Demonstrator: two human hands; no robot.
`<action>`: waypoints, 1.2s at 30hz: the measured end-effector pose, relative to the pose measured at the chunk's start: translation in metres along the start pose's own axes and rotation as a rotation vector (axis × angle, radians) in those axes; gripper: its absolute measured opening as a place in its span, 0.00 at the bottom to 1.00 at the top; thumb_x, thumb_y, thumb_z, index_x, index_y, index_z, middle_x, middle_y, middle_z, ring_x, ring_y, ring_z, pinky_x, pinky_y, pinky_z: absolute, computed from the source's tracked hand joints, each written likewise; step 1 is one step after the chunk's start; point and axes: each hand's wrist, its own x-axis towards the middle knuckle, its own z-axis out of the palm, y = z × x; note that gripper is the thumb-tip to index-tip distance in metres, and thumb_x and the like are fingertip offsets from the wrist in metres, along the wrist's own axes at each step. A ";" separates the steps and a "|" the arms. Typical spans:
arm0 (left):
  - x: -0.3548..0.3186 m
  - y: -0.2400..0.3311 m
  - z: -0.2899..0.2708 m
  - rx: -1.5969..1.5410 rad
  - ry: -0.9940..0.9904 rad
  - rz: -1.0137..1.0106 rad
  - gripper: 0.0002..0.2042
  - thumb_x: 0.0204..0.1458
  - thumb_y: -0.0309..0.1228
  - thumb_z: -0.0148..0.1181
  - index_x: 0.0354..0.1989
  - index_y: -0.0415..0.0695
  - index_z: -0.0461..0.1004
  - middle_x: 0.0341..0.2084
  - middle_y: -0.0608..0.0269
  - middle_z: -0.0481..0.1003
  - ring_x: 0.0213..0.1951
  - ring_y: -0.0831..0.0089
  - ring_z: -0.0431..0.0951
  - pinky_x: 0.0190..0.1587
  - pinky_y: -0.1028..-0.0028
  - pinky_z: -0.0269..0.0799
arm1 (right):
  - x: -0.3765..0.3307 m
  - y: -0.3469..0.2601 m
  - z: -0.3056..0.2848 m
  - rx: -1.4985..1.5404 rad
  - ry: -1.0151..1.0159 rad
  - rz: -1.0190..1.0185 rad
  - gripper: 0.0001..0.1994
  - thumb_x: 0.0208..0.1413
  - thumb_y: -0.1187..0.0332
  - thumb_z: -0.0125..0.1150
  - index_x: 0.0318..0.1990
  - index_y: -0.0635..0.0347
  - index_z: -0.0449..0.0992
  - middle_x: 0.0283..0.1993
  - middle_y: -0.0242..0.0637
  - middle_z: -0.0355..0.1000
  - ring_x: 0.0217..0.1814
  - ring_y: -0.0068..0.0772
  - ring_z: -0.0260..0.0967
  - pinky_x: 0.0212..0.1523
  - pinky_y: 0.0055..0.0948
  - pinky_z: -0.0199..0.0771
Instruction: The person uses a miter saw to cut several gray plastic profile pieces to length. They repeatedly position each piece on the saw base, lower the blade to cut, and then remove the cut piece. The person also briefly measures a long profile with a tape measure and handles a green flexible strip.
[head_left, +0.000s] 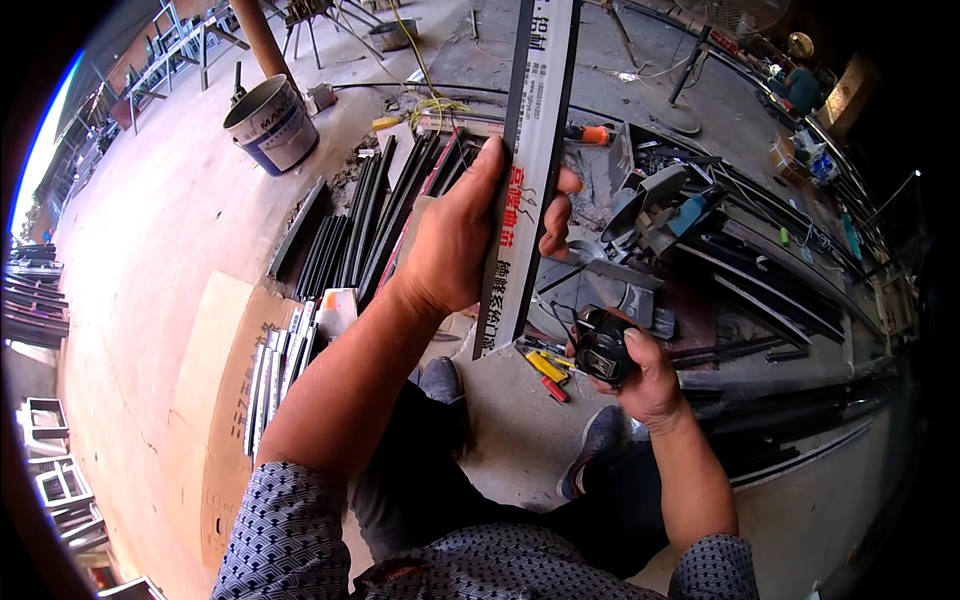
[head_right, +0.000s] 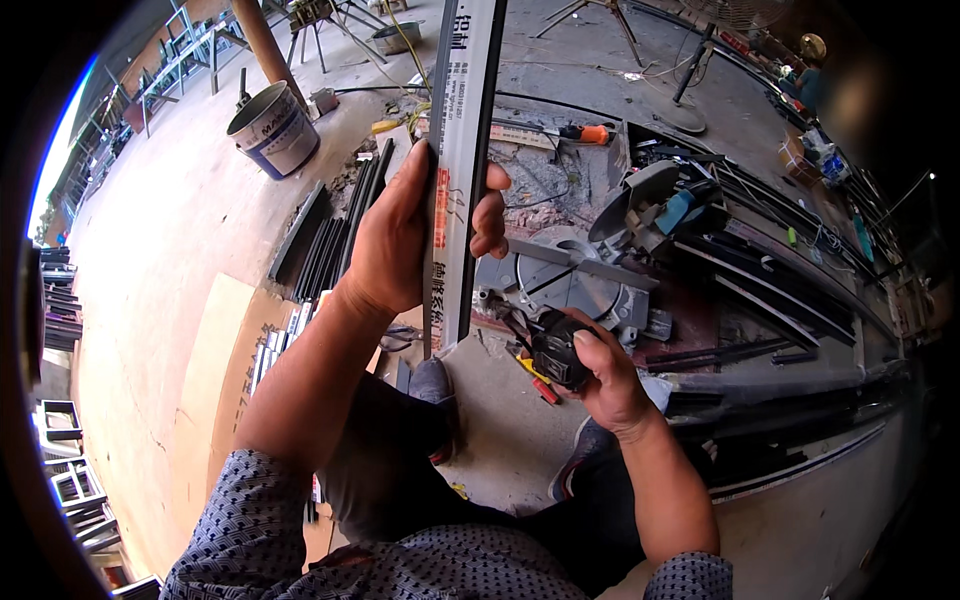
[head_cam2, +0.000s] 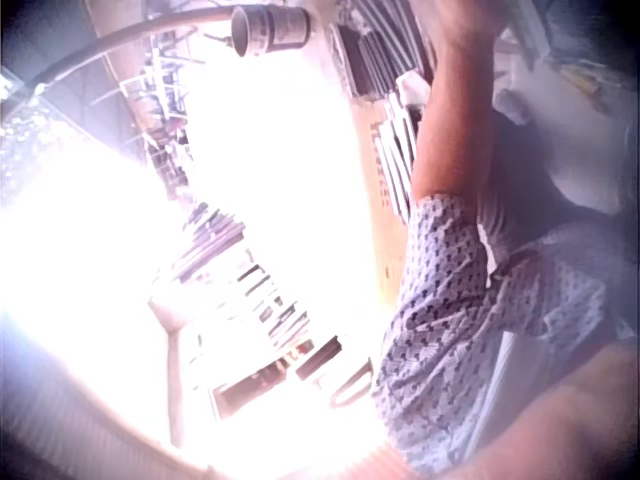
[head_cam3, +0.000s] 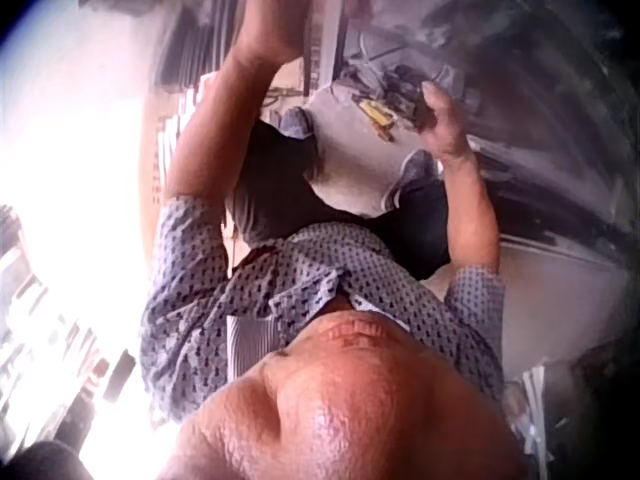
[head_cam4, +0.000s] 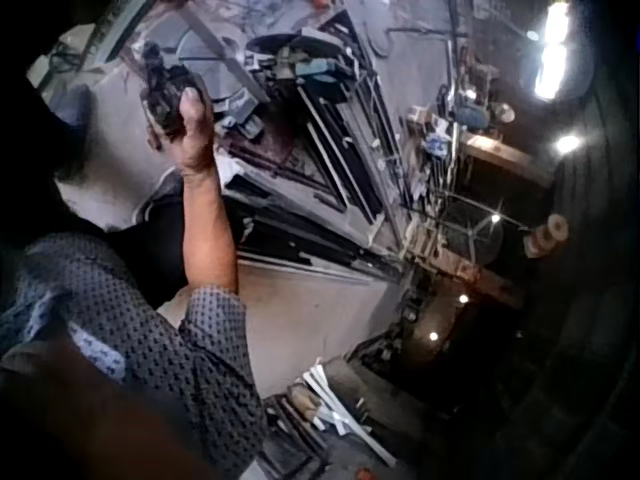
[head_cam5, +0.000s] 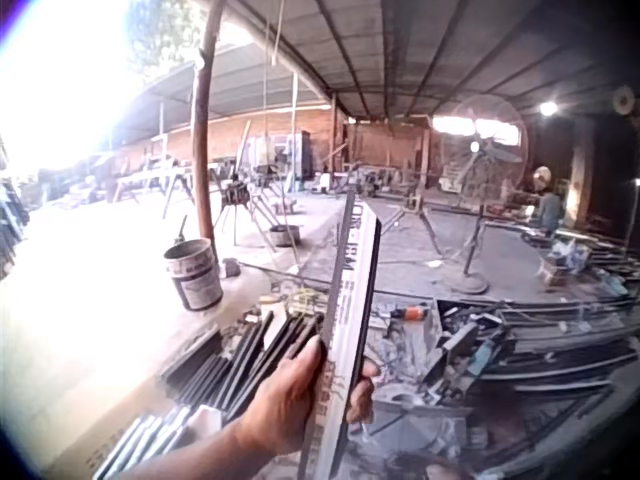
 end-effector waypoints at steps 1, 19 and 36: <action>-0.002 -0.001 -0.002 0.008 0.009 0.005 0.35 0.73 0.57 0.28 0.57 0.35 0.72 0.31 0.62 0.71 0.31 0.68 0.69 0.46 0.65 0.70 | 0.001 0.000 -0.001 0.022 -0.009 -0.004 0.28 0.60 0.49 0.55 0.60 0.62 0.71 0.47 0.35 0.78 0.36 0.19 0.72 0.29 0.20 0.67; -0.018 -0.032 0.007 -0.055 0.052 -0.183 0.36 0.73 0.58 0.30 0.55 0.34 0.73 0.31 0.60 0.75 0.30 0.69 0.71 0.41 0.71 0.70 | -0.024 -0.013 -0.004 -0.302 0.056 -0.219 0.34 0.56 0.44 0.55 0.59 0.66 0.69 0.47 0.40 0.76 0.41 0.23 0.72 0.35 0.21 0.71; -0.015 -0.045 0.003 0.743 -0.054 -0.423 0.13 0.56 0.31 0.76 0.42 0.42 0.77 0.32 0.77 0.72 0.35 0.84 0.68 0.38 0.79 0.66 | -0.003 -0.014 -0.007 -0.761 0.085 -0.359 0.27 0.53 0.53 0.68 0.51 0.67 0.74 0.41 0.42 0.73 0.41 0.32 0.72 0.45 0.32 0.73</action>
